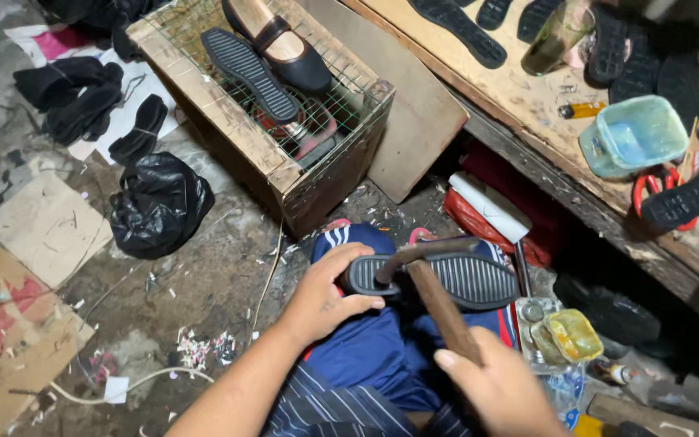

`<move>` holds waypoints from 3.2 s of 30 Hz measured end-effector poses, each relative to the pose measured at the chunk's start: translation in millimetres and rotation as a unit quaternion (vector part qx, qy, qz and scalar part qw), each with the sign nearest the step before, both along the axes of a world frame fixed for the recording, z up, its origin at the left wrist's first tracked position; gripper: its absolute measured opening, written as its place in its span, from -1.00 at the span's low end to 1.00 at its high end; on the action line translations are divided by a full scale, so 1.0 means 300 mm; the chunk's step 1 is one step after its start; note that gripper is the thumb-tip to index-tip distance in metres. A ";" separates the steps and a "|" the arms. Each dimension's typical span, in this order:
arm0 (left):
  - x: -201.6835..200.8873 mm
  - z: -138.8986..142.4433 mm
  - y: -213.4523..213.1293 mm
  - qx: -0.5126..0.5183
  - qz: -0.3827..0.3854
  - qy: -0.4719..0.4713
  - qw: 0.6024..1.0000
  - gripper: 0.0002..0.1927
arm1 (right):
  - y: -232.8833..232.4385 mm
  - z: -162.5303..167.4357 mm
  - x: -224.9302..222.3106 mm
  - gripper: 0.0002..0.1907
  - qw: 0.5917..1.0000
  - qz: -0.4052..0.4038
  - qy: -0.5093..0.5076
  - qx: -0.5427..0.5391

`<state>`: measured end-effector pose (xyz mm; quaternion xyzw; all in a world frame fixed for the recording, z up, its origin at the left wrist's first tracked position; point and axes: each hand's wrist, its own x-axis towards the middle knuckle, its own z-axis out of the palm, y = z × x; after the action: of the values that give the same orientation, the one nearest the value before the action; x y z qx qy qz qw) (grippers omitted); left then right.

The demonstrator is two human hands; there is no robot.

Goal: The person sits on the floor and fits a black rubber sole onto a shoe upper, pressing and aligning the parts by hand. They then use a hammer and a flat metal tool to tap and press the sole edges against the upper, turning the shoe to work around the sides, and hold up the shoe at the end.

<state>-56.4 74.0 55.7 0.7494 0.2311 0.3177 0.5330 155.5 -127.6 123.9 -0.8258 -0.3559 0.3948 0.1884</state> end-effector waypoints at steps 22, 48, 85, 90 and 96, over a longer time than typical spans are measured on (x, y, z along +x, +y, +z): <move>0.013 0.112 0.107 -0.256 -0.025 -0.110 0.960 -0.46 | -0.148 0.052 0.054 -0.53 0.930 -0.059 0.173 0.320; 0.074 -0.064 0.188 -0.194 -0.020 0.098 0.976 -0.62 | 0.393 -0.131 0.058 -0.74 0.980 0.117 0.117 0.109; 0.094 -0.092 0.179 -0.251 -0.056 0.074 0.963 -0.60 | 0.320 0.017 0.017 -0.78 0.955 0.143 0.027 0.259; 0.098 -0.105 0.177 -0.261 -0.043 0.084 0.961 -0.61 | 0.354 -0.041 0.045 -0.74 0.938 0.156 -0.050 0.305; 0.112 -0.083 0.179 -0.230 -0.032 0.047 0.971 -0.65 | 0.435 -0.059 0.027 -0.83 0.866 0.277 -0.213 0.358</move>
<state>-22.9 127.7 30.7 0.6275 0.2984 0.2027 0.6900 163.7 2.7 106.2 -0.6332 -0.7181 0.0911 0.2738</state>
